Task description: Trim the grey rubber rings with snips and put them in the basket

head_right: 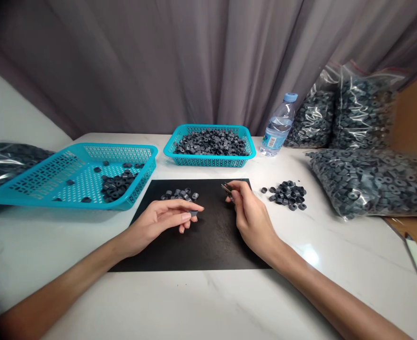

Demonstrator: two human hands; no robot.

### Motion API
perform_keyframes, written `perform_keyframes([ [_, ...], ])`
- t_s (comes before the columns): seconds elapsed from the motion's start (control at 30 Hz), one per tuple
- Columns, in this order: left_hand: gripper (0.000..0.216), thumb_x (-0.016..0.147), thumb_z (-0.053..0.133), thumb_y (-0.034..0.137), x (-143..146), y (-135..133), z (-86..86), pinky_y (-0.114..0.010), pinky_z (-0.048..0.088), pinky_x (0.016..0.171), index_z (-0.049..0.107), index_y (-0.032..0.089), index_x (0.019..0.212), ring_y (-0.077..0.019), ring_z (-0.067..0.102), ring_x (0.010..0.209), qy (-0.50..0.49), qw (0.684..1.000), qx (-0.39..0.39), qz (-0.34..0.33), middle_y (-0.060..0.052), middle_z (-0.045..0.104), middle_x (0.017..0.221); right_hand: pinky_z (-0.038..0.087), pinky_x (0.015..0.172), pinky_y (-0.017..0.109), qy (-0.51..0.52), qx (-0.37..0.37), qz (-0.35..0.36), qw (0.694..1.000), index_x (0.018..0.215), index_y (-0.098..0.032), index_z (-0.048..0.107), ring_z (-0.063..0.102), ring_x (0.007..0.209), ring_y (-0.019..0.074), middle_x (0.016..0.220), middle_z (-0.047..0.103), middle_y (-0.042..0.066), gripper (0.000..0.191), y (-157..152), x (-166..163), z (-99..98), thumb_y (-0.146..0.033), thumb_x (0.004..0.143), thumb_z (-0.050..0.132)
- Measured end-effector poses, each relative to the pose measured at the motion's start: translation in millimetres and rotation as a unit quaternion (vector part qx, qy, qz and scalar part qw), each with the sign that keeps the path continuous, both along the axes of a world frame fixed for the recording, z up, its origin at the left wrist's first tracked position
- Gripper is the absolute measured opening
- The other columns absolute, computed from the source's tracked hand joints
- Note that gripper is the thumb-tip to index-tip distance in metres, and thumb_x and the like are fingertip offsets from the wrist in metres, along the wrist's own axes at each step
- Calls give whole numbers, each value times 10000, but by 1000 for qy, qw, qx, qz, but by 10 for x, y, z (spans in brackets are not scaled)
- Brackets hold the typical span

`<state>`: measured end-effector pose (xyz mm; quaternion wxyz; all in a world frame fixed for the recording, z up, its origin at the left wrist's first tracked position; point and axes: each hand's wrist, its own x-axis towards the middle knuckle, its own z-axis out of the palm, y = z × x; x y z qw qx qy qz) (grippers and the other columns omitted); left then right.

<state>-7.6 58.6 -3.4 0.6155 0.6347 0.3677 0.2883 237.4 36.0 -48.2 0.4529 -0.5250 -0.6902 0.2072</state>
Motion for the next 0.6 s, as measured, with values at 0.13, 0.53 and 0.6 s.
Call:
perform_keyframes([
  [0.13,251,915,716,266,-4,-7,5,-264,548,710,799,161,1127,-146,656,734,-1,1000,-2,3,-84,777,924,517,750,331,0,5,-5,1000,1207,-204,537,664,859,197,1030,678,86,258,29,-2,-6,-369,1081,384],
  [0.53,282,888,771,333,46,-140,-57,-279,584,667,754,127,1081,-185,748,732,-40,998,-41,18,-112,799,908,538,707,376,-35,-20,-18,999,1152,-193,610,677,773,236,954,714,86,332,26,-46,-82,-487,1013,542],
  [0.6,301,887,770,359,51,-173,-55,-283,586,632,734,128,1077,-205,759,743,-45,998,-32,23,-113,785,914,545,696,373,-36,-17,-5,999,1142,-193,631,687,775,238,959,723,93,334,25,-65,-84,-483,1032,506],
])
